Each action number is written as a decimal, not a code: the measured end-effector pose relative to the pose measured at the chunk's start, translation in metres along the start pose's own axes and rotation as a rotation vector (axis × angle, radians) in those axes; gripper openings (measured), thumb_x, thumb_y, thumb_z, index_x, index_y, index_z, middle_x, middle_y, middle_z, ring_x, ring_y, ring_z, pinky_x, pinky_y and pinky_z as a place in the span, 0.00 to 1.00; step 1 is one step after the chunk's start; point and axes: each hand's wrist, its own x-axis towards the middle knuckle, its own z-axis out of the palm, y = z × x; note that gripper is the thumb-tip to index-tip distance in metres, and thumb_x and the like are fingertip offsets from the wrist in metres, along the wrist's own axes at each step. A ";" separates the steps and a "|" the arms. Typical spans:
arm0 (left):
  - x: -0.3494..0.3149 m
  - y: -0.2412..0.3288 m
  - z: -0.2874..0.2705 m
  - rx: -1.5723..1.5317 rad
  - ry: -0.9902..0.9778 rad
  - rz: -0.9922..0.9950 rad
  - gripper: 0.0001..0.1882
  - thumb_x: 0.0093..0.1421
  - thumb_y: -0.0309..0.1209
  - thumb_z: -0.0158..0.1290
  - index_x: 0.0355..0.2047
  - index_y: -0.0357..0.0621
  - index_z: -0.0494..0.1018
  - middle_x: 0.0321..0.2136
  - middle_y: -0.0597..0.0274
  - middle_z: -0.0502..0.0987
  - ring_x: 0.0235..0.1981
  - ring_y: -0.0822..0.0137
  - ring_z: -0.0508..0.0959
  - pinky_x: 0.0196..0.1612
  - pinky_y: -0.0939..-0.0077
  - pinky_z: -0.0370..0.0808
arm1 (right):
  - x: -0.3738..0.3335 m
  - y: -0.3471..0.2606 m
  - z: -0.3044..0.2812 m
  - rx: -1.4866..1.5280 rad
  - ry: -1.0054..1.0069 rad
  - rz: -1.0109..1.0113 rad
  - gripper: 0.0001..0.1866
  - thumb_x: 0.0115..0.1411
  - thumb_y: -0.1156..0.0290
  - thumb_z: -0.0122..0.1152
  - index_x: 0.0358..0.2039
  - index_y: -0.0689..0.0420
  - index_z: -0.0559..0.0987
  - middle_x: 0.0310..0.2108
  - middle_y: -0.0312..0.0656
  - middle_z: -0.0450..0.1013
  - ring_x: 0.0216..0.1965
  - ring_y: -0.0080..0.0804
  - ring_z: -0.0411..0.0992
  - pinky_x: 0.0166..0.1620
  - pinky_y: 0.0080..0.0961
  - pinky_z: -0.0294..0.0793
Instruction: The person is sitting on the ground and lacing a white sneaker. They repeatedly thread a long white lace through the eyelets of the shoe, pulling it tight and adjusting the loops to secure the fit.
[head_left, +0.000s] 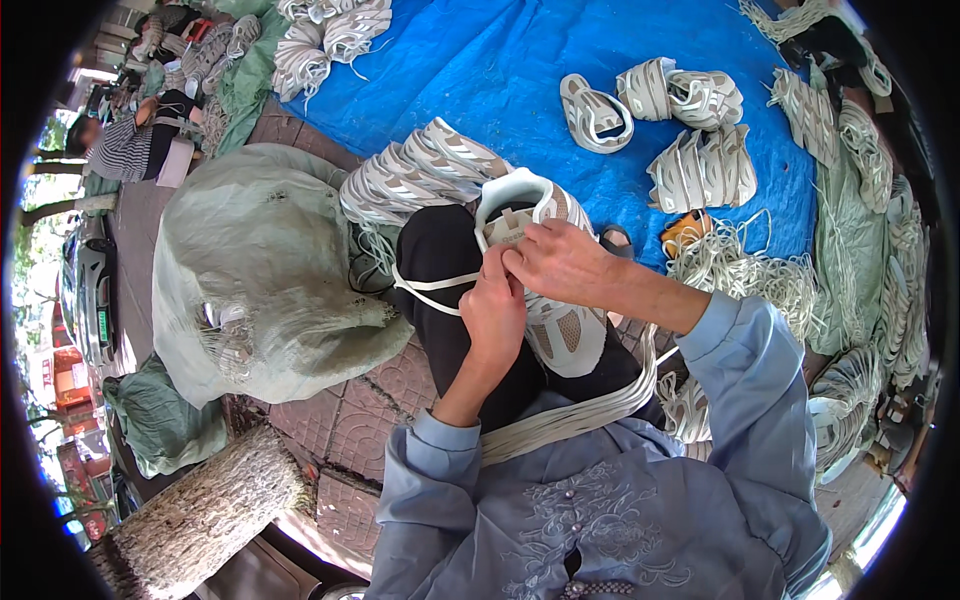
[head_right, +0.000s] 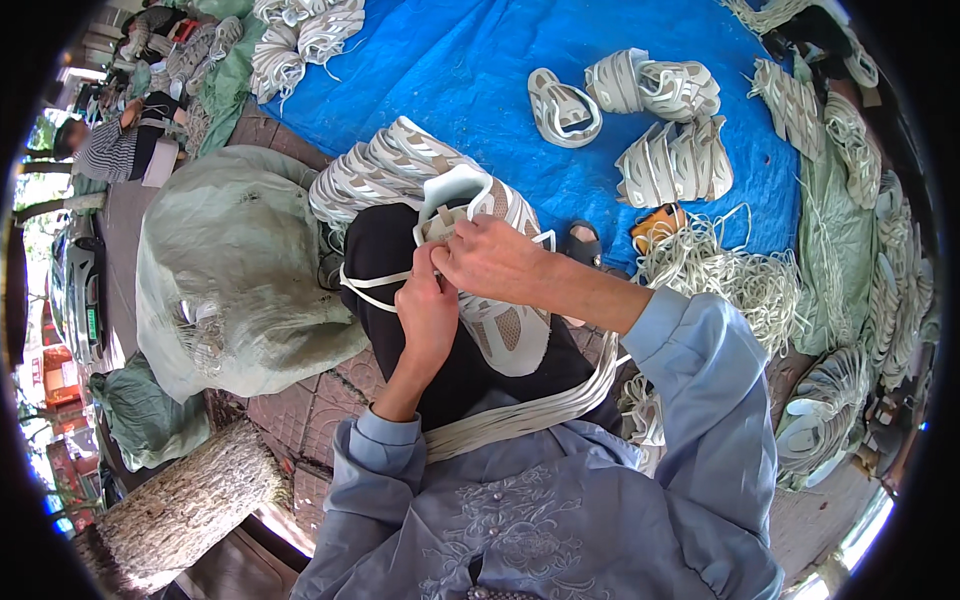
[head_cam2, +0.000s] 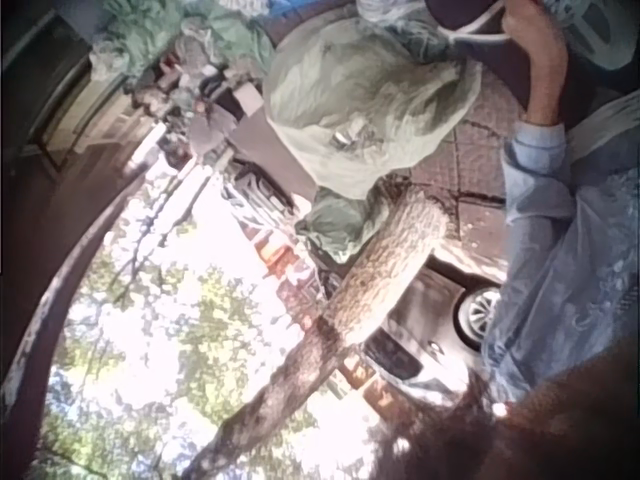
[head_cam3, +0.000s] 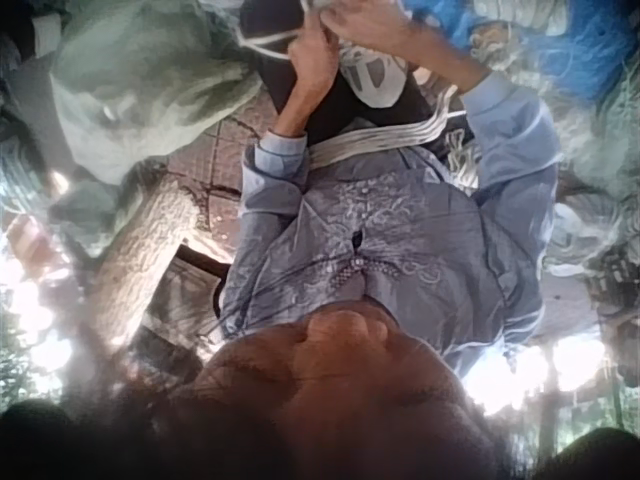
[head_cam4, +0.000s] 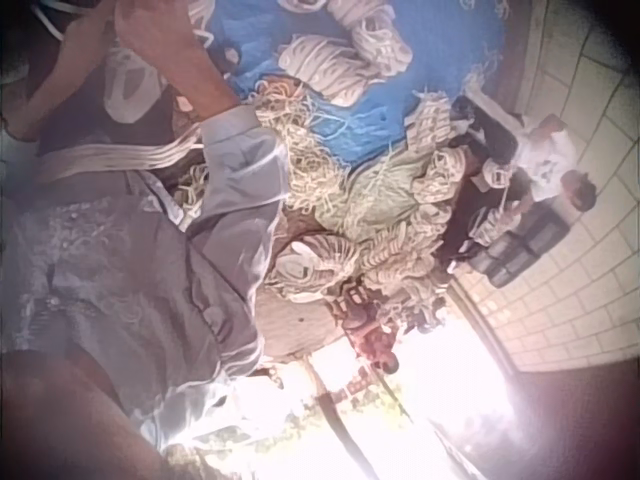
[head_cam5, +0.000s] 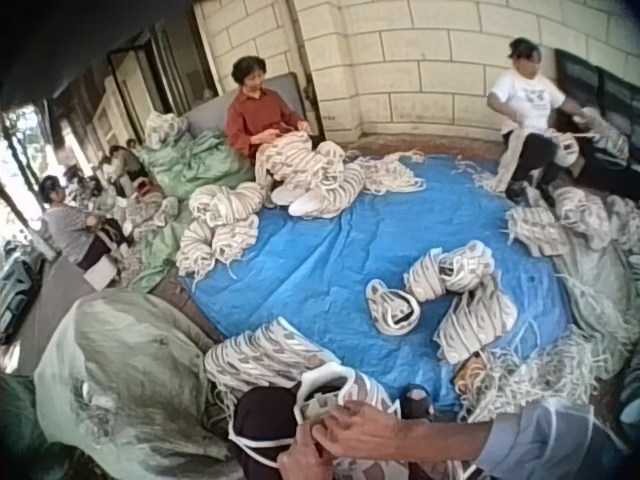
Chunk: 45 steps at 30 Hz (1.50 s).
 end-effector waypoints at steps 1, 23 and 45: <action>-0.001 0.000 0.000 0.026 0.009 -0.007 0.14 0.46 0.21 0.51 0.35 0.44 0.65 0.22 0.50 0.74 0.21 0.50 0.74 0.21 0.64 0.69 | 0.001 0.001 0.001 -0.010 -0.004 -0.020 0.08 0.42 0.70 0.53 0.23 0.61 0.71 0.16 0.39 0.70 0.23 0.29 0.70 0.26 0.23 0.69; 0.009 -0.006 -0.005 0.514 0.003 0.579 0.09 0.35 0.26 0.52 0.19 0.37 0.68 0.20 0.60 0.65 0.23 0.65 0.68 0.21 0.73 0.67 | 0.011 0.008 0.005 0.176 -0.080 0.111 0.06 0.43 0.73 0.53 0.22 0.61 0.68 0.16 0.42 0.68 0.17 0.36 0.72 0.18 0.30 0.70; 0.031 0.007 -0.022 0.735 -0.245 0.805 0.10 0.37 0.30 0.51 0.22 0.39 0.73 0.21 0.61 0.67 0.28 0.63 0.64 0.29 0.69 0.56 | 0.008 0.012 0.002 0.194 -0.095 0.198 0.11 0.43 0.74 0.52 0.28 0.65 0.69 0.19 0.46 0.71 0.17 0.37 0.72 0.18 0.31 0.70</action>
